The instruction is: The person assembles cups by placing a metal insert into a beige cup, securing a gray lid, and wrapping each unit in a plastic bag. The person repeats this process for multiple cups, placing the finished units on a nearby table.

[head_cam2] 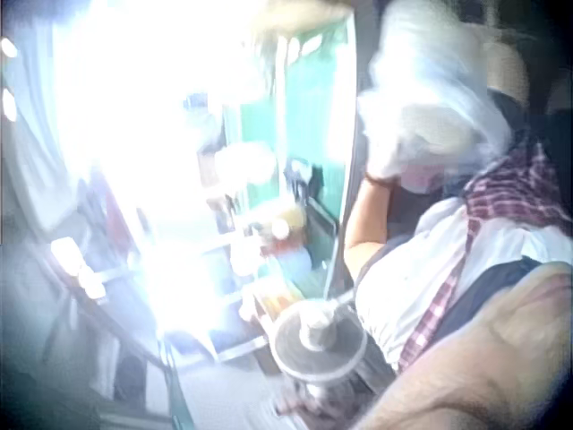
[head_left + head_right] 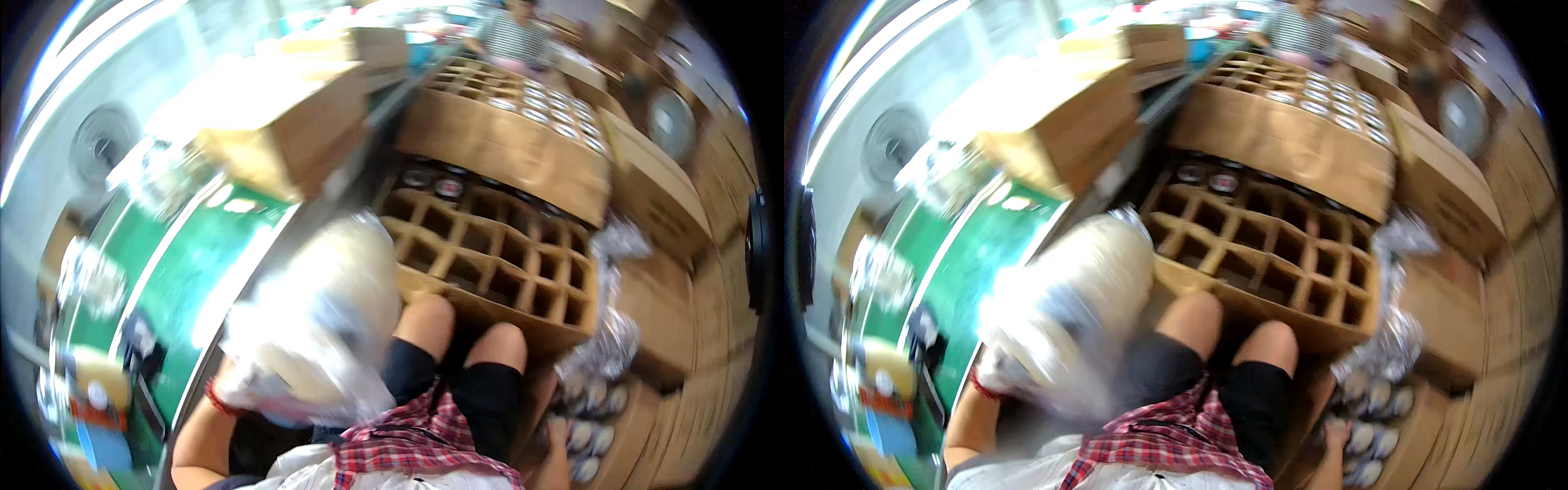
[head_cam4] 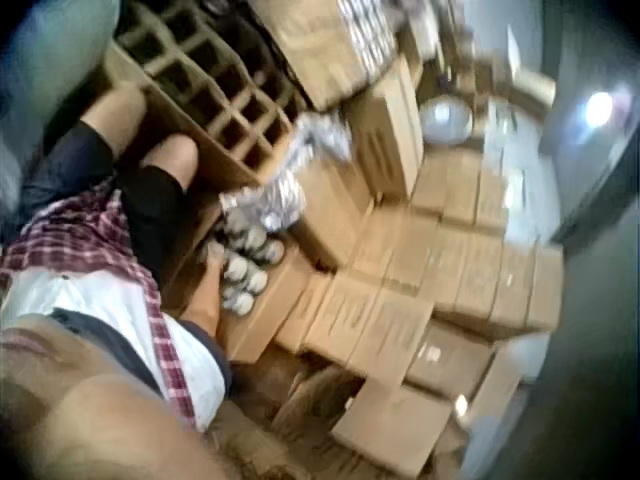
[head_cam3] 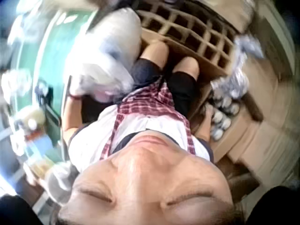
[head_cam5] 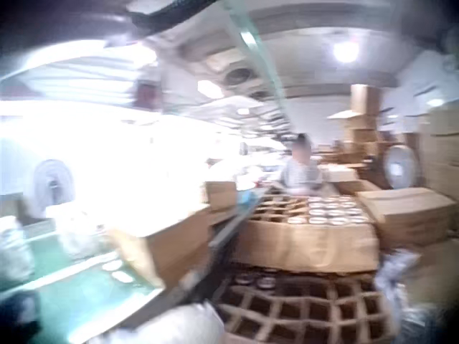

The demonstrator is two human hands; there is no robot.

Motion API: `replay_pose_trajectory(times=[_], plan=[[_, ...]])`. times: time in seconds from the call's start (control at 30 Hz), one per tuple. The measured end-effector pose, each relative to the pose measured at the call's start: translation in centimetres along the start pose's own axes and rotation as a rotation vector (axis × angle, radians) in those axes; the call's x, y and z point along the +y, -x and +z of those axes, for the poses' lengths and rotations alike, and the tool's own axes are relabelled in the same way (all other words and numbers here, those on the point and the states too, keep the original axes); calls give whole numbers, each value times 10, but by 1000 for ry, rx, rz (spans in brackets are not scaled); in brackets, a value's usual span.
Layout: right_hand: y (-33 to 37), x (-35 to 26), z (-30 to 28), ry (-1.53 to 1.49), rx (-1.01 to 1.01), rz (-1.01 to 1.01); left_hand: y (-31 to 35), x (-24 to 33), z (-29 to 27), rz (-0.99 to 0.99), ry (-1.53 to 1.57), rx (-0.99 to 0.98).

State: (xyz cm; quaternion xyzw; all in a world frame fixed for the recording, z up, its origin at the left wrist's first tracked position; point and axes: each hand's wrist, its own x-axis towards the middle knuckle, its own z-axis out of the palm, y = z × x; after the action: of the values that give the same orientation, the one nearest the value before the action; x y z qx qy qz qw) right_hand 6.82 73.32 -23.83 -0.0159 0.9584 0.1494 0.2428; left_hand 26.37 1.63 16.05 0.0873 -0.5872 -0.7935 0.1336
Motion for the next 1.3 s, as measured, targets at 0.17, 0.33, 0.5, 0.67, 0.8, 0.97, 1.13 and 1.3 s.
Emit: replay_pose_trajectory(times=[0.17,0.33,0.5,0.67,0.8,0.97,1.13,1.3], plan=[[8,8,-29,-882,-98,-55,39,92,-169,230,-673,1172],[61,27,-66,-1086,41,185,-33,162,-295,226,-619,1241],[91,77,-193,-860,326,52,-25,168,-424,212,-448,1465],[195,98,-347,-577,671,-117,-65,145,-508,446,-346,1492],[219,-30,-448,-710,688,-202,-36,166,-614,-325,-1482,1791],[271,-148,-457,-567,1053,-339,-170,32,-242,419,-643,413],[252,-238,-353,-473,891,-934,-167,-87,9,-65,-334,-204],[248,-224,-340,-962,788,-956,-175,-149,107,-2,-356,-747]])
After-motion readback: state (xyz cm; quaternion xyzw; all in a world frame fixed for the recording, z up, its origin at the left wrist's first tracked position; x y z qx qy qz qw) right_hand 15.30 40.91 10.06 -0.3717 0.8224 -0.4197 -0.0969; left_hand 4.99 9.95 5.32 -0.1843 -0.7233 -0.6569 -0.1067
